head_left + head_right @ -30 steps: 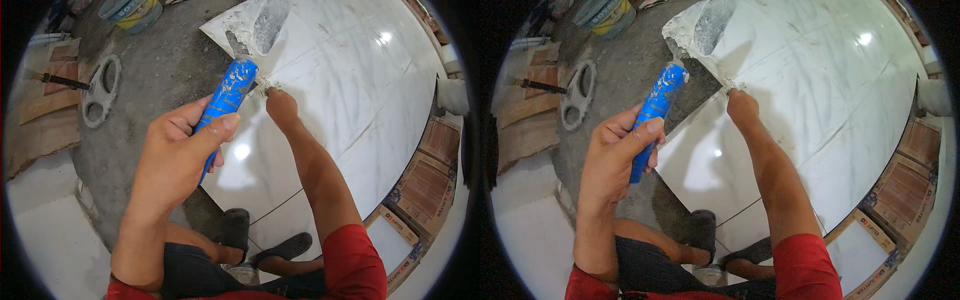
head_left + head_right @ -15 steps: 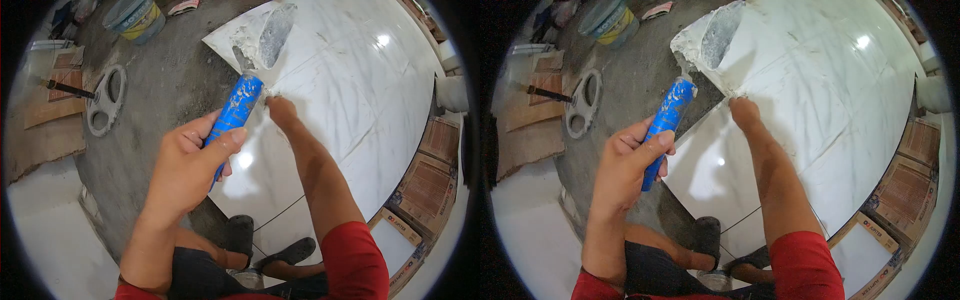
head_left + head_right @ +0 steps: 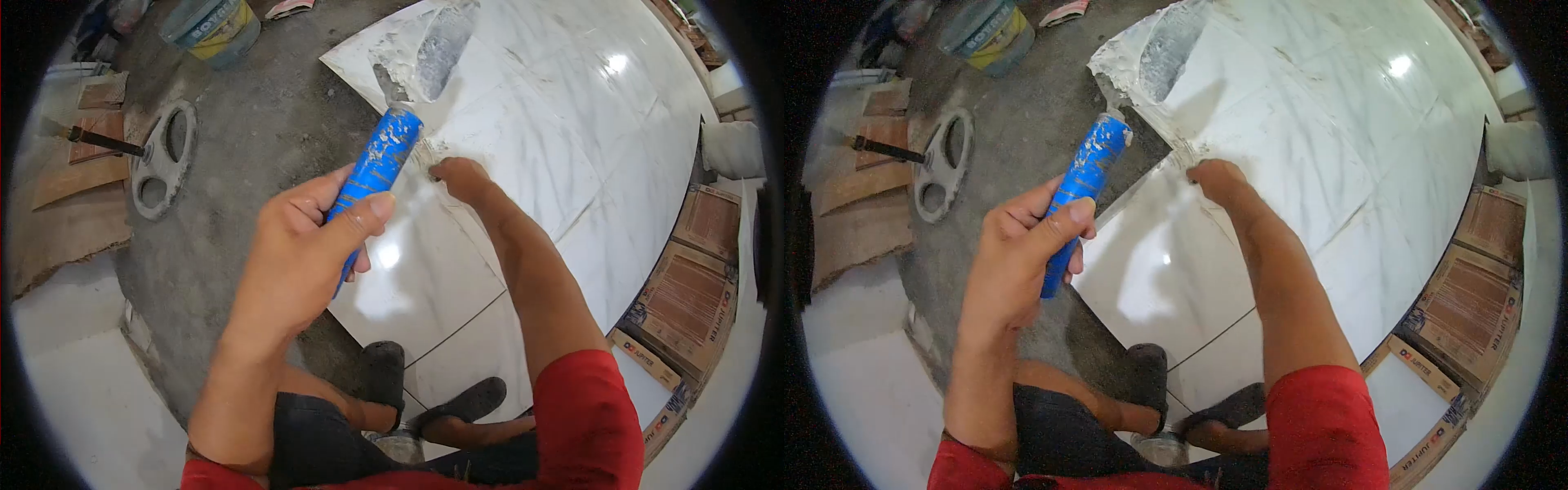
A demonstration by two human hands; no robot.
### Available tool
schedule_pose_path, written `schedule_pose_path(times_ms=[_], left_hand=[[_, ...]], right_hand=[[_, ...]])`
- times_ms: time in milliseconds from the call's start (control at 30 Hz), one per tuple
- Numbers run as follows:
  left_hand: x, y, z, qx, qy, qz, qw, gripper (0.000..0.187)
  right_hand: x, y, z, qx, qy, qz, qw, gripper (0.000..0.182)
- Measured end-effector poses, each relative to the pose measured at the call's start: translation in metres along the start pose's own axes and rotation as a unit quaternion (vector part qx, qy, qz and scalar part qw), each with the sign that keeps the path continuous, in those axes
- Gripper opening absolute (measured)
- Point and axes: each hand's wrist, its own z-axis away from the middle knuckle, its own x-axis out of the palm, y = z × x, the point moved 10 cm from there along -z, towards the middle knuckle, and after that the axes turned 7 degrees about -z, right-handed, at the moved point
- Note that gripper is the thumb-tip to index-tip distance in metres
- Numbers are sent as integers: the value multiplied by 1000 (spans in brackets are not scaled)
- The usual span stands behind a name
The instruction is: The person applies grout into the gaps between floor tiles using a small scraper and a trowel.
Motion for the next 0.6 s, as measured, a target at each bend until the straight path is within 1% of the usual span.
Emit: schedule_pose_path(times_ms=[33, 67, 133, 167, 267, 367, 400, 467, 500, 567, 600], left_hand=[[-1, -1, 0, 2, 2, -6, 1000, 23], [-1, -3, 0, 0, -1, -1, 1000, 23], [-5, -4, 0, 7, 12, -13, 1000, 23], [-5, -5, 1, 6, 10, -8, 1000, 23], [-6, -8, 5, 13, 6, -14, 1000, 23], [-9, -2, 11, 31, 22, -39, 999, 23], [-9, -2, 13, 28, 14, -34, 999, 23], [-8, 4, 18, 42, 24, -70, 996, 26], [-6, 8, 21, 52, 33, -70, 996, 29], [-1, 11, 24, 54, 23, -73, 996, 30], [1, 13, 25, 56, 18, -79, 995, 30]], right_hand=[[13, 2, 9, 17, -68, 49, 996, 46], [15, 2, 24, 20, -72, 52, 996, 46], [14, 4, 59, -7, -53, 2, 999, 31], [18, 5, 78, -11, -78, 18, 997, 33], [24, 8, 132, -13, -103, 15, 994, 32], [36, 20, 188, 22, -127, 4, 992, 29], [38, 24, 207, 31, -132, 4, 991, 29], [34, 25, 242, 24, -106, -1, 994, 30], [36, 27, 260, 30, -108, 0, 994, 30], [44, 33, 292, 48, -153, 47, 986, 33], [41, 31, 302, 50, -151, 49, 986, 33]])
